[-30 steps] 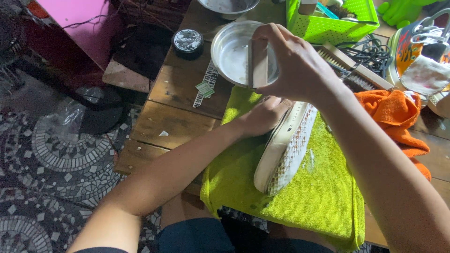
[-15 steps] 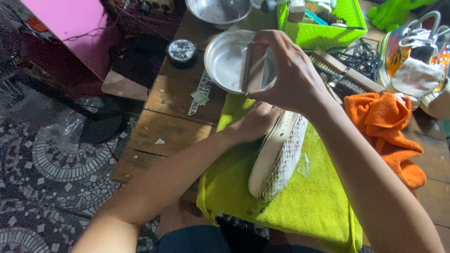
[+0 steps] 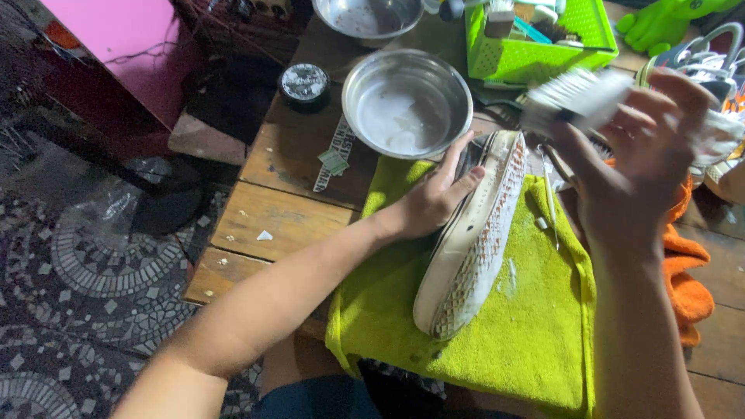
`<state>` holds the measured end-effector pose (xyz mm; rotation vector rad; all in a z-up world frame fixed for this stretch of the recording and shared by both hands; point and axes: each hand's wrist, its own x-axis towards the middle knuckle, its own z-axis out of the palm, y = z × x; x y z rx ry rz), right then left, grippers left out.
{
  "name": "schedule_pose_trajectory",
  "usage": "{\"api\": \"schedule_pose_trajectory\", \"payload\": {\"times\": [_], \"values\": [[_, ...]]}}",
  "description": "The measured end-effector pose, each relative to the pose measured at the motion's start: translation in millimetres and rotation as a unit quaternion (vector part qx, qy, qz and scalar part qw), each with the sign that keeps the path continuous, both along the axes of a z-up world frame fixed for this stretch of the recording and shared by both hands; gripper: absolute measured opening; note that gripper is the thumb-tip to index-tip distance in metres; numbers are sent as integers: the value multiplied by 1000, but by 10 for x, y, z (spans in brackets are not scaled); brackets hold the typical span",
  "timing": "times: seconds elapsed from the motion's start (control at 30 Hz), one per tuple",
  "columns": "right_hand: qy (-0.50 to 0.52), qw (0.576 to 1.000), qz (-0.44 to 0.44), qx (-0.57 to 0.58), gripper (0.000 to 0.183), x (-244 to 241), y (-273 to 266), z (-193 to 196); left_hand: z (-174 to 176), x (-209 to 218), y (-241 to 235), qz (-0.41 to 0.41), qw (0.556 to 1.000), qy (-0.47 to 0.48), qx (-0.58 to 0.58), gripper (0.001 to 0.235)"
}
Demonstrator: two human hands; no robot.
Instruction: The person scrubs the sole of a white sneaker using a brush. They repeatedly dip the brush into a bowl of soapy water and scrub the textured bottom of the shoe, which is resting on a green towel.
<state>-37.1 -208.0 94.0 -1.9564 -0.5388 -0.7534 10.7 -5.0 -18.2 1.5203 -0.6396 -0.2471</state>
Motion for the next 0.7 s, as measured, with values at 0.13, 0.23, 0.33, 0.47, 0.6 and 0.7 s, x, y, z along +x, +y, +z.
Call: {"api": "schedule_pose_trajectory", "payload": {"times": [0.13, 0.23, 0.33, 0.47, 0.6, 0.7], "values": [[-2, 999, -32, 25, 60, -731, -165, -347, 28, -6, 2, -17, 1000, -18, 0, 107], [-4, 998, -68, -18, 69, -1296, -27, -649, 64, -87, 14, -21, 1000, 16, -3, 114], [19, 994, -97, -40, 76, -1601, 187, -798, 99, -73, -8, -5, 999, 34, 6, 124], [41, 987, -118, -96, 83, -1844, 403, -820, 216, -198, 4, 41, 998, 32, 27, 133], [-15, 986, -64, -154, 73, -1598, 180, -821, 106, -185, -16, 58, 998, -7, 33, 132], [-4, 983, -70, -169, 72, -1524, 179, -740, 94, -146, -13, 68, 997, -11, 47, 125]]}}
